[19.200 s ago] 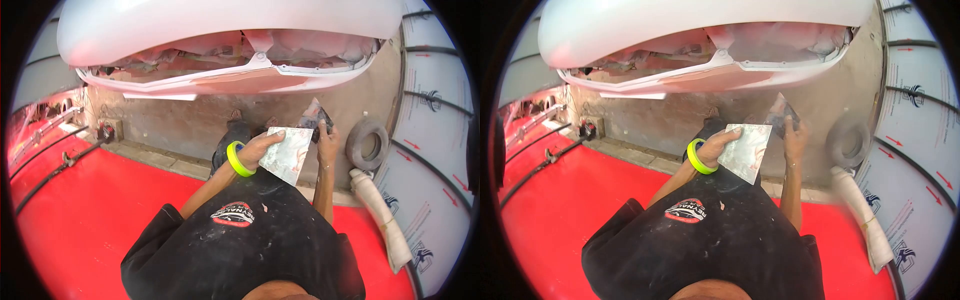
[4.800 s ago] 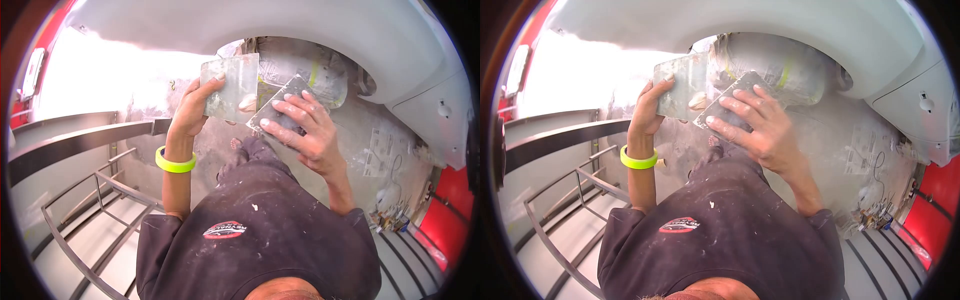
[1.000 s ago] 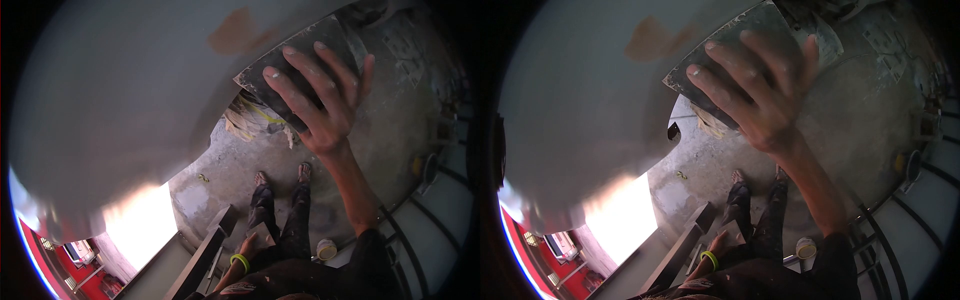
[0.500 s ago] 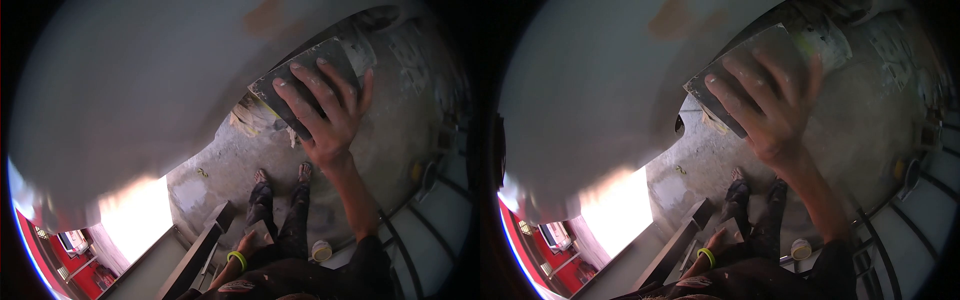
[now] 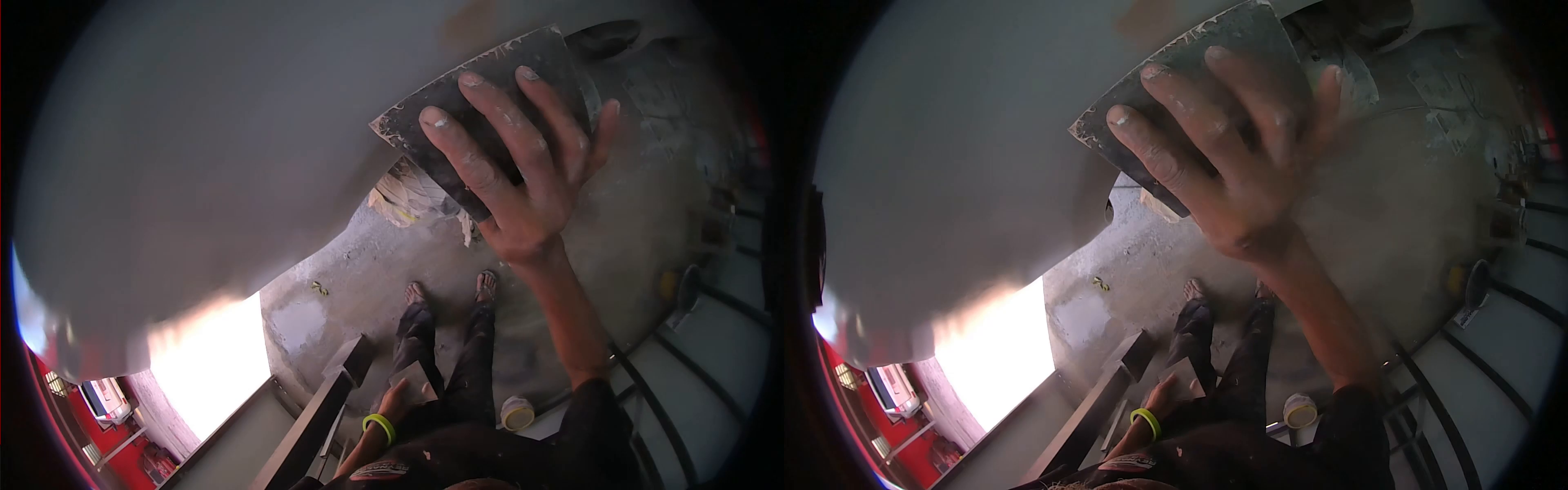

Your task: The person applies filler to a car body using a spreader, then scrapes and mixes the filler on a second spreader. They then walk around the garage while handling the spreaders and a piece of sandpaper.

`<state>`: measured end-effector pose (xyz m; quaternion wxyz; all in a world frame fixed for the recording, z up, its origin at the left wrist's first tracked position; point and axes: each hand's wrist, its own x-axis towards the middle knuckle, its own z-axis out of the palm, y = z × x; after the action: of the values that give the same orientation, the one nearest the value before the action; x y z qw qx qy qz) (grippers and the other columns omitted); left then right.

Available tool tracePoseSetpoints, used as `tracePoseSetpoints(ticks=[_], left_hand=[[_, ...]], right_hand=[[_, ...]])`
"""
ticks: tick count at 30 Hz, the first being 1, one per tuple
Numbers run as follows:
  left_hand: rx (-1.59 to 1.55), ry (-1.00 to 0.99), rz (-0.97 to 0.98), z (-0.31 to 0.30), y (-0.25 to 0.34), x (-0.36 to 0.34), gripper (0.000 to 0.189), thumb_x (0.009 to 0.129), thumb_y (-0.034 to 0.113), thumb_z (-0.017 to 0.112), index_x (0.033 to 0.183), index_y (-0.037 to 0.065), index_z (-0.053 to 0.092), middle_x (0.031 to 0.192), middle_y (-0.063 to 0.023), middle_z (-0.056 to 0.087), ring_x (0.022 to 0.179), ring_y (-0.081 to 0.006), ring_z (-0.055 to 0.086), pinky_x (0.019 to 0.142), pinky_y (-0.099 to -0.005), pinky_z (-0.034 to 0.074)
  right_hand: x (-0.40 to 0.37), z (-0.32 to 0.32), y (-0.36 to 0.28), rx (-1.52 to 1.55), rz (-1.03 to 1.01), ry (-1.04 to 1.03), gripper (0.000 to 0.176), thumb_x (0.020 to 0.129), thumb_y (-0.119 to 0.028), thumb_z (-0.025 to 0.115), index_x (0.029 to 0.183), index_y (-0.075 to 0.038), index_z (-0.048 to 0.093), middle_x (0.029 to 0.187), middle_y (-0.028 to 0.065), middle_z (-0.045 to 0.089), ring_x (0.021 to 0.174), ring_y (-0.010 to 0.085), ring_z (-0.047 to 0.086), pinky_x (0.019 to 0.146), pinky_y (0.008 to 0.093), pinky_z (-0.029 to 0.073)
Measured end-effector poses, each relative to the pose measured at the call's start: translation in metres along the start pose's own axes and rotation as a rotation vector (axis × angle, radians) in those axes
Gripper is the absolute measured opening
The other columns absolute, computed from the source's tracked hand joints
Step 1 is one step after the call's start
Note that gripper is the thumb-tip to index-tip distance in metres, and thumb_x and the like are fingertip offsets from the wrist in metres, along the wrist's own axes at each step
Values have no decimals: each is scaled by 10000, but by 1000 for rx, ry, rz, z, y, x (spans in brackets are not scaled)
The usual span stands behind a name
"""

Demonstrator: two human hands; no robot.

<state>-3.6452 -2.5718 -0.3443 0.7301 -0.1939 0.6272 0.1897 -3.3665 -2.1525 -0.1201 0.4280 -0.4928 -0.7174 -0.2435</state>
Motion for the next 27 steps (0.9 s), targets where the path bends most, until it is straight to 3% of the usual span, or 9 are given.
tracePoseSetpoints(ticks=[3, 8, 10, 12, 14, 16, 19, 23, 27], left_hand=[[3, -20, 7, -18, -5, 21, 464, 1051, 290, 545, 1367, -46, 499, 1296, -174, 619, 1146, -338, 654, 999, -479, 553], [-22, -39, 20, -18, -3, 17, 453, 1055, 285, 535, 1353, -54, 498, 1258, -193, 636, 1116, -352, 667, 962, -524, 572], [414, -143, 345, -85, -39, 80, 441, 1055, 286, 536, 1343, -46, 509, 1246, -188, 643, 1112, -351, 670, 963, -530, 572], [388, -153, 305, -88, -36, 79, 446, 996, 235, 623, 1349, -20, 526, 1250, -181, 650, 1139, -325, 665, 968, -488, 570], [-106, -65, -87, -29, -3, 23, 562, 877, 130, 794, 1372, 25, 549, 1268, -173, 655, 1197, -274, 650, 978, -398, 566], [289, -173, 177, -84, -30, 79, 567, 880, 125, 790, 1377, 12, 542, 1274, -174, 654, 1194, -270, 650, 977, -395, 568], [597, -191, 375, -75, -35, 75, 509, 948, 200, 708, 1370, -26, 535, 1285, -180, 647, 1187, -292, 650, 974, -428, 572], [110, -34, 58, 9, -16, 9, 510, 1018, 312, 595, 1355, -64, 525, 1299, -194, 633, 1174, -344, 651, 957, -506, 578], [116, 52, 33, 31, -21, 9, 505, 1003, 306, 625, 1355, -42, 527, 1286, -198, 632, 1161, -363, 655, 944, -538, 577]], right_hand=[[5, 0, 0, 12, -2, -23, 297, 1004, -379, 529, 1155, -316, 777, 1265, -68, 685, 1277, 221, 545, 1274, 535, 58], [-14, -21, 0, 72, 56, -264, 399, 875, -251, 548, 1215, -264, 758, 1270, -29, 684, 1253, 235, 569, 1227, 657, 72], [-13, -37, 7, 113, 113, -239, 407, 860, -203, 566, 1215, -258, 758, 1273, -17, 681, 1242, 246, 572, 1229, 640, 85], [-10, -50, 18, 116, 159, -220, 419, 848, -166, 579, 1217, -252, 758, 1278, -10, 678, 1230, 256, 575, 1231, 622, 98], [-7, -59, 34, 83, 191, -203, 432, 837, -139, 588, 1220, -245, 759, 1284, -6, 674, 1216, 266, 576, 1232, 603, 112], [-9, -61, 46, 84, 206, -170, 438, 835, -122, 595, 1225, -238, 758, 1281, -5, 673, 1206, 271, 576, 1231, 590, 124], [-9, -64, 62, 84, 226, -134, 444, 836, -108, 590, 1230, -229, 756, 1278, -2, 672, 1202, 277, 574, 1229, 586, 136], [-8, -71, 80, 96, 255, -132, 460, 829, -83, 586, 1234, -222, 753, 1277, -1, 669, 1204, 280, 571, 1226, 589, 145], [-14, -73, 103, 130, 284, -160, 491, 784, -63, 641, 1235, -228, 745, 1287, -3, 660, 1218, 280, 564, 1215, 616, 145]])
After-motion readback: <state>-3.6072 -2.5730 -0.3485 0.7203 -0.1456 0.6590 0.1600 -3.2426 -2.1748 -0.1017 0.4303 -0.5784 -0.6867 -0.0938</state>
